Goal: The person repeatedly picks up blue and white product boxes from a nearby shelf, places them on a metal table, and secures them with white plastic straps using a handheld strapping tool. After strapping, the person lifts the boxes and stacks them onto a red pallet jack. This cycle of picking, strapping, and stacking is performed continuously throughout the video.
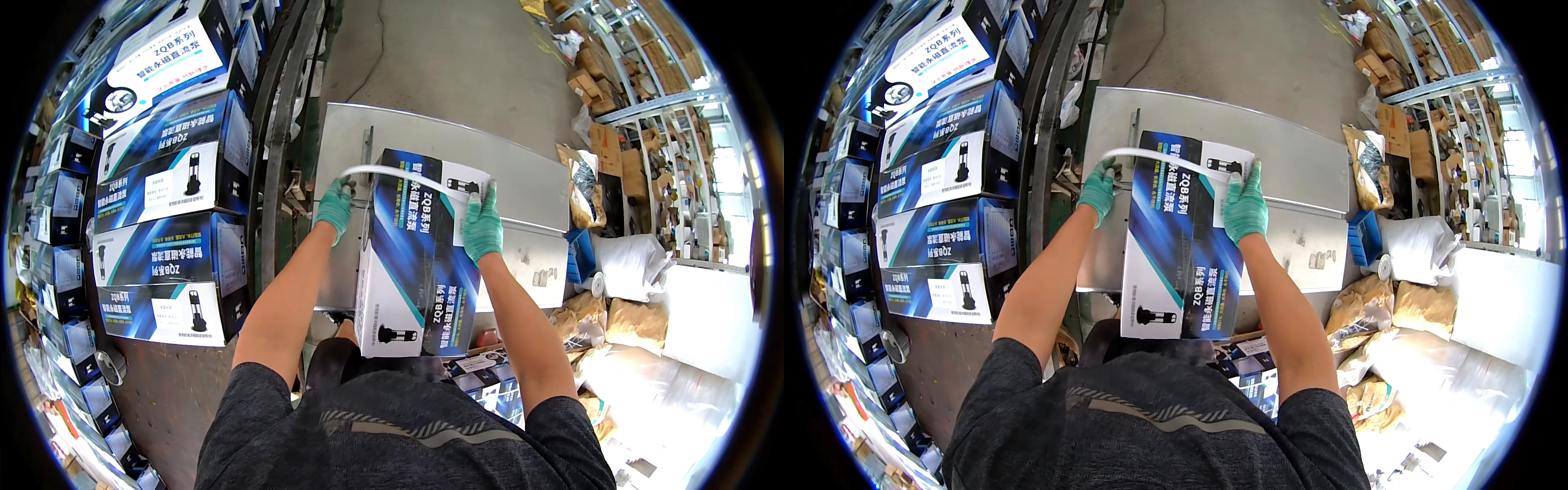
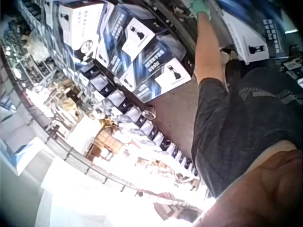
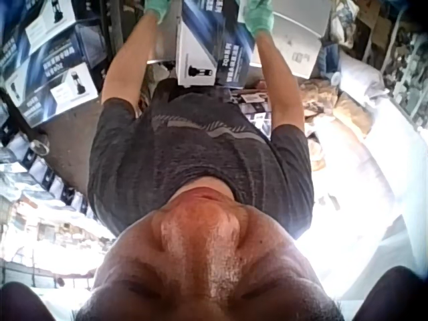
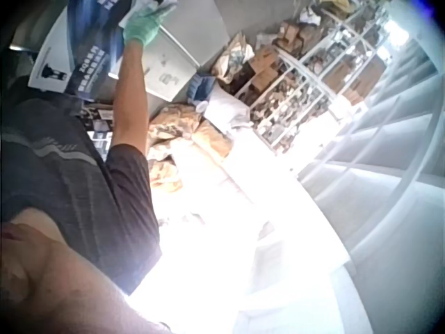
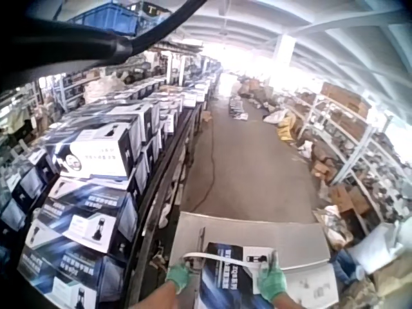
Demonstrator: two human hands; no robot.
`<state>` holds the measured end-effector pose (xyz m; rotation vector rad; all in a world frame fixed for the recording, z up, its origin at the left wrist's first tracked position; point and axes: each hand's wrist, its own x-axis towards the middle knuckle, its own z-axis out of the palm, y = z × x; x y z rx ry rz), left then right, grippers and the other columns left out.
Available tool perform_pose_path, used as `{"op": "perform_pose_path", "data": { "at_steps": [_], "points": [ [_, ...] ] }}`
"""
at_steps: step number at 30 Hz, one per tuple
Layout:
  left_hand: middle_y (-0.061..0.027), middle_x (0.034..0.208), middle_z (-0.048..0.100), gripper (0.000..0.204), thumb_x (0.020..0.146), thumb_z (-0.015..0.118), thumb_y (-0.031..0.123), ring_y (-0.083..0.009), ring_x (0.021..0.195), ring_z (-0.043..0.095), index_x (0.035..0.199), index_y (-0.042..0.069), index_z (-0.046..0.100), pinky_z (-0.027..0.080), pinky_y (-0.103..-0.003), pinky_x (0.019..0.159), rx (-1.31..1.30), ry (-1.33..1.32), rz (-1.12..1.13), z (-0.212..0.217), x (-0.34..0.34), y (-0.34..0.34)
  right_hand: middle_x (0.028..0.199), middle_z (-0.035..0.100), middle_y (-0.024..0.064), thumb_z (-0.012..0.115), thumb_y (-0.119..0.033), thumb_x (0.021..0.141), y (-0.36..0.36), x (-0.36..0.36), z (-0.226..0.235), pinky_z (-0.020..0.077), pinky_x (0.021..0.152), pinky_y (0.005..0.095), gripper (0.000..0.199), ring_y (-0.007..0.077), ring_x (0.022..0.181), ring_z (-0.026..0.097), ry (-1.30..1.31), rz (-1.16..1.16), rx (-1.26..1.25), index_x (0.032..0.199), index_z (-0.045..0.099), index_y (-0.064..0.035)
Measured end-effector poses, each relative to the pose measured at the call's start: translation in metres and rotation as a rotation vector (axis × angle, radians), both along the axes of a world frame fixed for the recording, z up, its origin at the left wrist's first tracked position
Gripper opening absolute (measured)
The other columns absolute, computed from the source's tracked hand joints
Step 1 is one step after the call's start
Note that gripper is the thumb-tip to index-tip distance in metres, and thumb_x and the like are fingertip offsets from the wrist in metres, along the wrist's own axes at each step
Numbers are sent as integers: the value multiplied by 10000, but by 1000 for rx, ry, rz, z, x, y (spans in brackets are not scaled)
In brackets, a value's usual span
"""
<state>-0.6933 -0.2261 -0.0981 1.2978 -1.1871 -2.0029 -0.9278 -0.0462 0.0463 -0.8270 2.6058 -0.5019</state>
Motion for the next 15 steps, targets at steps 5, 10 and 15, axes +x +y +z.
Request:
{"op": "perform_pose_path", "data": {
  "at_steps": [5, 10, 15],
  "points": [
    [-125, 1400, 596, 610, 970, 407, -125, -209, 1208, 590, 1541, 90, 407, 469, -307, 1045, -484, -389, -488, 3, 4, 5, 1374, 613, 225, 337, -530, 1063, -9, 6, 14, 508, 956, 501, 728, 439, 1138, 648, -63, 1, 46, 1646, 102, -162],
    [-146, 1386, 622, 578, 984, 446, -44, -254, 1197, 631, 1535, 127, 423, 504, -354, 1012, -571, -453, -354, 32, 32, 46, 1431, 560, 213, 347, -523, 1062, -3, 3, 15, 502, 980, 504, 737, 434, 1150, 641, -56, -6, 26, 1646, 93, -152],
    [-230, 1253, 672, 480, 1061, 495, 309, -413, 1055, 677, 1521, 180, 446, 542, -447, 919, -305, -542, -384, 46, 96, 124, 1424, 539, 223, 360, -509, 1060, 2, -1, 2, 499, 990, 512, 735, 449, 1162, 629, -47, 19, -27, 1646, 96, -152]
  ]
}}
